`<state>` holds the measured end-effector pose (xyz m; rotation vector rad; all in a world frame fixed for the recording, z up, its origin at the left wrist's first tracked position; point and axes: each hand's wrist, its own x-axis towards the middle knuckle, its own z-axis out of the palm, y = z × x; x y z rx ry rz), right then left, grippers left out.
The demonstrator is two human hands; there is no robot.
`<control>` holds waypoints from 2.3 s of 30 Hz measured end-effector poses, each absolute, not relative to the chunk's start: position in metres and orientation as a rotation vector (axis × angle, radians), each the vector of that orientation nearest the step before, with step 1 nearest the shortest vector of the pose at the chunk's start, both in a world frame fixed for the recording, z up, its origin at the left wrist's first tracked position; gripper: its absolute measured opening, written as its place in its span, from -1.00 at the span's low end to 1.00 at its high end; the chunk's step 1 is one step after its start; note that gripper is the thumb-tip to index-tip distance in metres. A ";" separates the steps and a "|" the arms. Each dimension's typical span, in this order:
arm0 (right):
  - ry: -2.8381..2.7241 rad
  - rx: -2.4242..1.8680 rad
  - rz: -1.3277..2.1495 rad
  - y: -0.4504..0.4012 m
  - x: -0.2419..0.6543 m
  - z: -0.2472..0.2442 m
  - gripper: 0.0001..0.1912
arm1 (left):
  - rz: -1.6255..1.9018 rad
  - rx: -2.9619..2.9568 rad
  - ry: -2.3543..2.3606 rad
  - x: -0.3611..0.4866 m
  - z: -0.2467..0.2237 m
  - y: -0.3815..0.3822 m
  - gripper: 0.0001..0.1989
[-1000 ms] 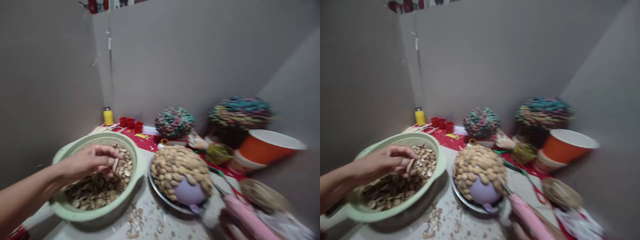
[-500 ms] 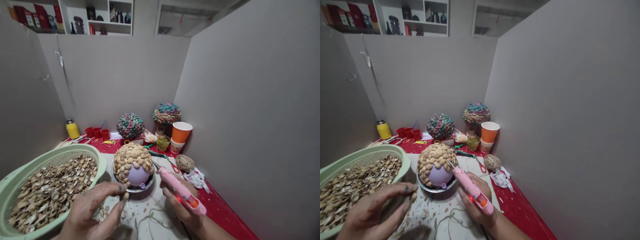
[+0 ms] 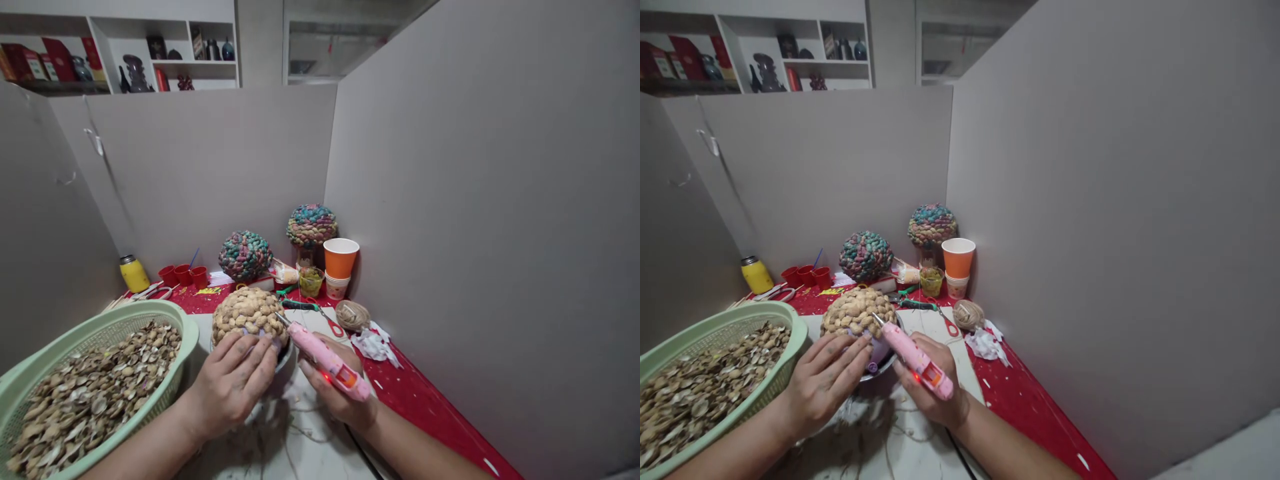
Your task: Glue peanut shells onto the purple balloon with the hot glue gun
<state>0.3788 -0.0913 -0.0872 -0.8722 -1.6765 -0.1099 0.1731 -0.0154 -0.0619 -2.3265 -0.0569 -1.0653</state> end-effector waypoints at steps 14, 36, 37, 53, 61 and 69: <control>-1.676 -0.834 -0.049 -0.088 0.379 -0.089 -0.78 | -1.063 -2.296 -0.178 0.179 -0.076 -0.010 -0.65; -1.646 -0.862 0.004 -0.080 0.383 -0.104 -0.78 | -1.126 -2.402 -0.135 0.177 -0.091 -0.002 -0.76; -1.647 -0.867 0.002 -0.080 0.383 -0.105 -0.78 | -1.135 -2.397 -0.146 0.177 -0.092 -0.001 -0.76; -1.655 -0.862 -0.011 -0.081 0.383 -0.099 -0.79 | -1.223 -2.384 -0.264 0.178 -0.094 0.000 -0.79; -1.657 -0.852 -0.022 -0.081 0.383 -0.100 -0.80 | -1.248 -2.316 -0.395 0.186 -0.087 -0.006 -0.83; -1.649 -0.819 0.011 -0.081 0.384 -0.102 -0.86 | -1.234 -2.339 -0.338 0.184 -0.087 -0.005 -0.82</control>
